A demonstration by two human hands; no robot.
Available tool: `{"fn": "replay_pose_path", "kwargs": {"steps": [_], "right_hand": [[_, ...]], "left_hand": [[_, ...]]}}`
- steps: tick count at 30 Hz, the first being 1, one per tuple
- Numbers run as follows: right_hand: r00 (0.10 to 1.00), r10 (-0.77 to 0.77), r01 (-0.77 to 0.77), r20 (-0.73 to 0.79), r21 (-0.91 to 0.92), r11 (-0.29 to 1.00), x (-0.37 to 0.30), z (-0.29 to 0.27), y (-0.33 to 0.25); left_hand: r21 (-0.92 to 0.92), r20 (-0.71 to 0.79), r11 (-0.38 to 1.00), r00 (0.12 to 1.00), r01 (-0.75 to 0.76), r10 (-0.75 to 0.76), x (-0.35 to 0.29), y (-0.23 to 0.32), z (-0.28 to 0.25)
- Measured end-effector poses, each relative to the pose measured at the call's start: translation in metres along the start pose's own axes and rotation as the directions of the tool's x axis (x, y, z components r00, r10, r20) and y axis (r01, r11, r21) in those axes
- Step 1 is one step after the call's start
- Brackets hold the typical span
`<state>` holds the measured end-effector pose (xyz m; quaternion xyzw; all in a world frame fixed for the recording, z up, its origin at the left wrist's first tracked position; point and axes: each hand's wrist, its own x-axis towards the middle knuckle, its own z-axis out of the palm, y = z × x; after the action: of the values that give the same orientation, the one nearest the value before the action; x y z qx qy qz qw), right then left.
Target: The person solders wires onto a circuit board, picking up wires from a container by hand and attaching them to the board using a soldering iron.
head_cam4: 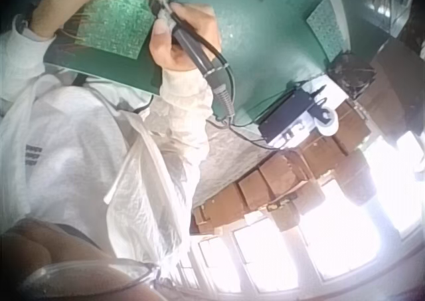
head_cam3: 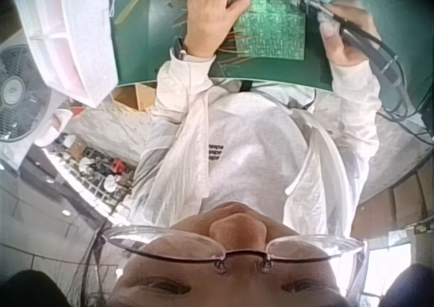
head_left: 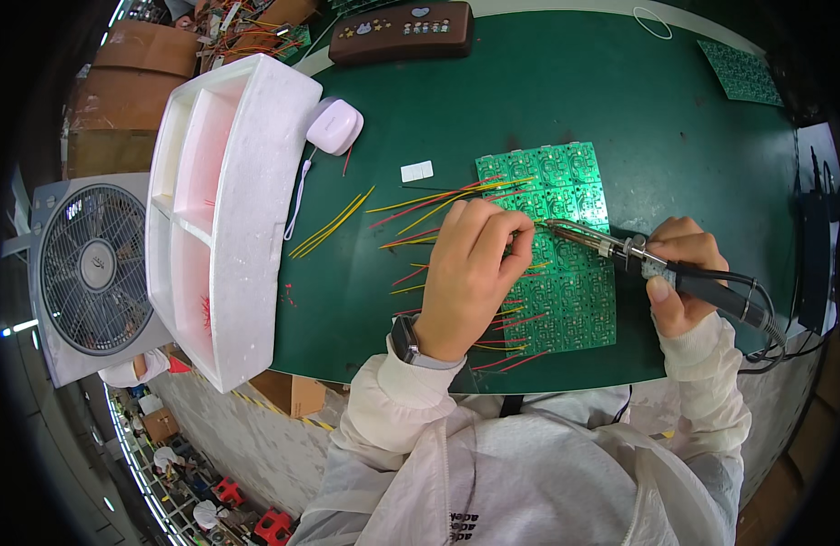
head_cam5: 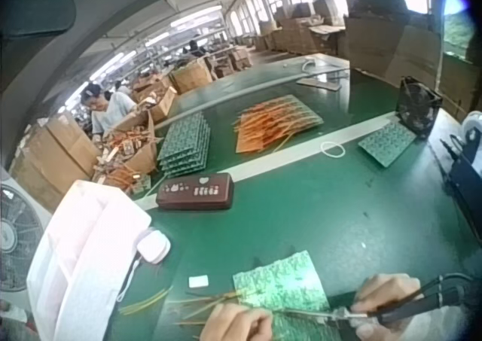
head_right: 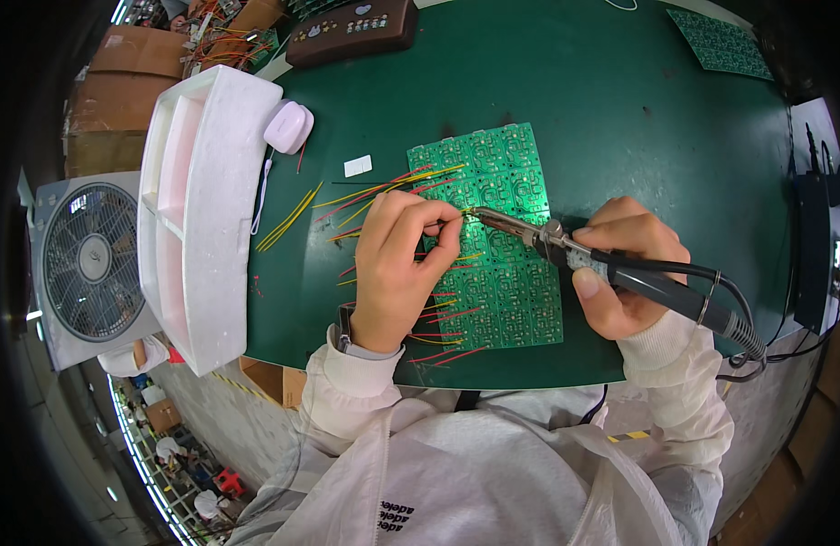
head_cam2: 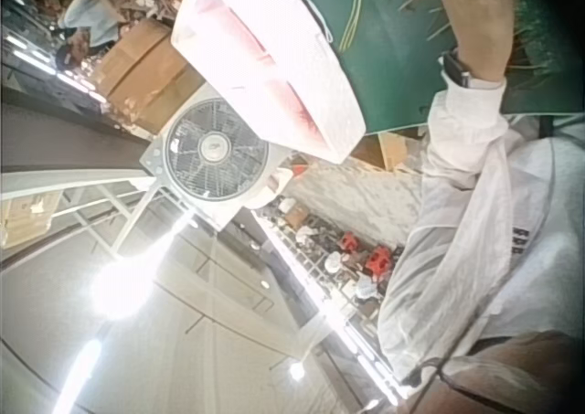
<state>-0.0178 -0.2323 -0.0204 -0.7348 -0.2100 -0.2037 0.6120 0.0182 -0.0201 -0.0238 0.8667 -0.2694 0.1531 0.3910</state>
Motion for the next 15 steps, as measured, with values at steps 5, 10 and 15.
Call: {"fn": "replay_pose_path", "kwargs": {"steps": [5,10,15], "right_hand": [[0.997,0.026,-0.026,-0.074,0.001,1.0,0.0004,0.0008,0.0009],[0.99,0.09,-0.087,-0.111,0.037,0.996,-0.0008,0.0041,0.0031],[0.988,0.108,-0.105,-0.113,0.034,0.994,-0.0019,0.0039,0.0027]], "left_hand": [[0.03,0.012,0.999,1.0,-0.014,0.014,0.0023,0.0023,0.0003],[0.059,0.01,0.998,1.0,-0.028,0.027,0.0004,0.0007,-0.0002],[0.067,0.006,0.997,0.999,-0.033,0.033,0.0008,0.0012,0.0001]]}}
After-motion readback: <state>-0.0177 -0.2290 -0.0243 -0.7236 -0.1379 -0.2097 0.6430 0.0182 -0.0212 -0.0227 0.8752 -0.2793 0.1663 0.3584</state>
